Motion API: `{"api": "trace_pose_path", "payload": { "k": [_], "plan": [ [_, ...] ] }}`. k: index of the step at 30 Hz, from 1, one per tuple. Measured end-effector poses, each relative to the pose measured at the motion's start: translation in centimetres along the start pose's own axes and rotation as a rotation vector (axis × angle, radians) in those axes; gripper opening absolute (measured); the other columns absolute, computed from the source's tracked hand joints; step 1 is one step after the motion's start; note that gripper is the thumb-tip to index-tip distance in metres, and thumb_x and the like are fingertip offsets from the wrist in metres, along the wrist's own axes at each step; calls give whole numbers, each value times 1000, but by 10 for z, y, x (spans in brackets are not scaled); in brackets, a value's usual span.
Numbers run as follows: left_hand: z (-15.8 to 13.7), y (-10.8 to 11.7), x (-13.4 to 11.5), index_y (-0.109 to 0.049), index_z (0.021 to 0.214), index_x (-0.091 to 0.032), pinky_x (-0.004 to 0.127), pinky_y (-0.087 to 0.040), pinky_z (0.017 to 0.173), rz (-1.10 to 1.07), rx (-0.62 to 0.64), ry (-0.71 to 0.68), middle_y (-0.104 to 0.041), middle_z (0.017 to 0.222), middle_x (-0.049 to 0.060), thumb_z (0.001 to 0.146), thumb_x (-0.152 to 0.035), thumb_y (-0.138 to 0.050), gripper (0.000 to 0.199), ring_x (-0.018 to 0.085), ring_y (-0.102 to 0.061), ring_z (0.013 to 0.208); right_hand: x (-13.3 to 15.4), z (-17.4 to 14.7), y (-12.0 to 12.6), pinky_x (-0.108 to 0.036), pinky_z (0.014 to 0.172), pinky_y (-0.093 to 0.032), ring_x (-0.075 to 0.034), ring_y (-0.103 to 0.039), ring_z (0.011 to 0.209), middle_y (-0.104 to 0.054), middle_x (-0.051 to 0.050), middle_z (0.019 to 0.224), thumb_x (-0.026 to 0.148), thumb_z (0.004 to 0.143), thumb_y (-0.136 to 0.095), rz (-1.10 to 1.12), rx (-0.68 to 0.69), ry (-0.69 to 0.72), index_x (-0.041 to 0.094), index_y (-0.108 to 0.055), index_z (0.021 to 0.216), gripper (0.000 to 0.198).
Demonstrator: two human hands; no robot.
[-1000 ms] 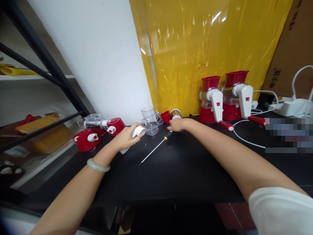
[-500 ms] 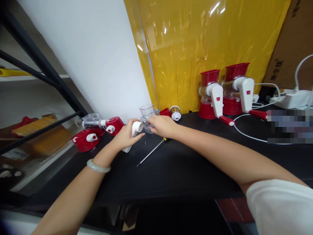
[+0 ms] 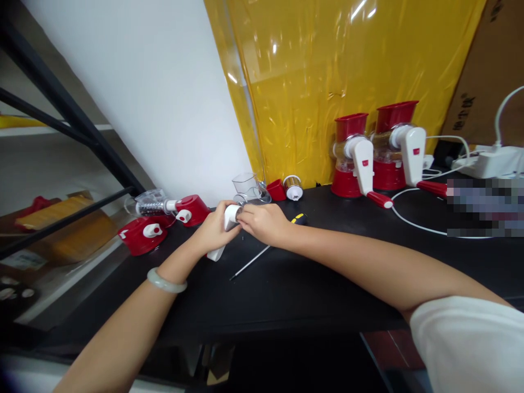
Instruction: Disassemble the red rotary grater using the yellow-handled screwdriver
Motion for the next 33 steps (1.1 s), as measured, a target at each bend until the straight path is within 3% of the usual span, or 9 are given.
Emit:
{"api": "trace_pose_path", "payload": {
  "k": [7, 16, 23, 30, 33],
  "plan": [
    [-1, -2, -5, -38, 128, -17, 36, -51, 76, -38, 26, 21, -66, 98, 10, 82, -37, -59, 55, 27, -68, 88, 1, -1, 0, -28, 54, -28, -12, -58, 64, -69, -2, 78, 28, 97, -49, -77, -83, 62, 19, -73, 91, 26],
    [-2, -2, -7, -37, 129, -16, 36, -51, 76, -51, 33, 28, -67, 99, 10, 82, -36, -58, 55, 27, -68, 89, -1, -3, -3, -28, 57, -30, -12, -58, 63, -69, -2, 80, 26, 96, -49, -76, -79, 87, 18, -70, 90, 22],
    [-2, -2, -6, -36, 132, -16, 36, -51, 75, -47, 43, 26, -68, 97, 9, 81, -35, -58, 58, 27, -69, 87, 0, -3, -3, -26, 58, -33, -13, -61, 68, -71, -3, 81, 23, 91, -55, 53, -78, 10, 18, -70, 90, 16],
    [-3, 1, -7, -38, 129, -17, 36, -51, 78, -81, 38, 30, -67, 103, 10, 84, -39, -57, 54, 27, -69, 91, -4, 0, -6, -22, 60, -38, -12, -59, 65, -66, -1, 74, 16, 82, -63, 357, -52, -187, 18, -71, 85, 9],
    [-2, 2, -6, -39, 128, -17, 37, -51, 79, -81, 27, 39, -67, 102, 10, 84, -41, -58, 54, 27, -68, 92, -7, 0, -8, -21, 61, -39, -11, -57, 63, -65, -1, 72, 15, 79, -65, 444, -49, -195, 17, -71, 85, 10]
  ]
}}
Point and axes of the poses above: each hand's wrist, its own z-axis towards the middle knuckle, its own y-axis out of the back of the hand, x = y × z, the point moved 1 cm from there along z, towards the middle knuckle
